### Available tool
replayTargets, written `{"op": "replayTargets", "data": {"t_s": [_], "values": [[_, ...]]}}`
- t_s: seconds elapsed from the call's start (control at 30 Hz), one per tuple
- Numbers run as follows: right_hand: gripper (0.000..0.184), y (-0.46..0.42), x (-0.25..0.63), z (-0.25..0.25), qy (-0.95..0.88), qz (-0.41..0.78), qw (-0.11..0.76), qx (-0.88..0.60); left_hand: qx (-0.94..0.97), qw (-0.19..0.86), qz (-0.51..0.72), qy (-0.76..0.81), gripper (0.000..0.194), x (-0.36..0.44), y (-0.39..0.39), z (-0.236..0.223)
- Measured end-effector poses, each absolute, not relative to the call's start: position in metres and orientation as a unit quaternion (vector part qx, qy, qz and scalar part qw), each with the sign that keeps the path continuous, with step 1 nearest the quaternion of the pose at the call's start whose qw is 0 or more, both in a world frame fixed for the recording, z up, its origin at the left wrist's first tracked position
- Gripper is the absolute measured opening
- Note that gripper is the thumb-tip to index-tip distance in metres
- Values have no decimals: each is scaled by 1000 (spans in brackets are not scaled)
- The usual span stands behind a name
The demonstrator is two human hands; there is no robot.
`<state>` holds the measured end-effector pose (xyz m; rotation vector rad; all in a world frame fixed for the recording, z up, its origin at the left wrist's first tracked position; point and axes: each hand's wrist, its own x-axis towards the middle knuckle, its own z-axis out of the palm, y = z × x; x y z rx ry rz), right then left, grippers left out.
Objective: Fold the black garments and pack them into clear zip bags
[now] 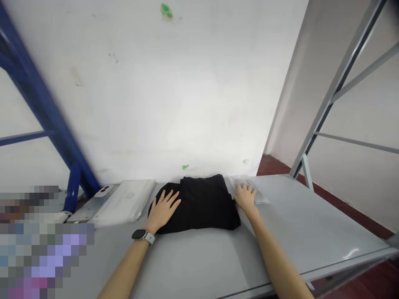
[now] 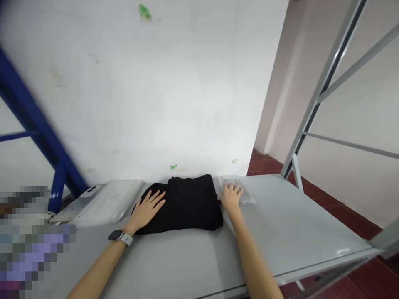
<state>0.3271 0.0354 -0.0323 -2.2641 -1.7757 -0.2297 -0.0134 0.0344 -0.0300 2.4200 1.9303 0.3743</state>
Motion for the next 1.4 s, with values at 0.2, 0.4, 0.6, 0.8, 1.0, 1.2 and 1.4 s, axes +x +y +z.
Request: {"op": "replayTargets", "data": {"t_s": [0.2,0.4,0.6,0.8,1.0,1.2,1.4], "values": [[47,31,342,-31,-569,-72,157,-804,783,-22,147,605,51,-16,36,-32],[54,25,332,-6,-559,-82,221,-795,785,-50,204,583,50,-16,35,-25],[64,14,287,6,-714,-184,273,-618,801,-114,284,515,69,2,21,-4],[61,11,237,-18,-880,-214,209,-369,837,-141,231,476,62,13,11,2],[47,4,255,-11,-868,-110,180,-450,855,-98,156,484,56,7,12,0],[29,-5,259,7,-865,-16,209,-457,819,-125,185,528,56,-5,13,8],[7,-19,242,10,-847,104,373,-365,769,-113,257,574,50,-17,21,5]]}}
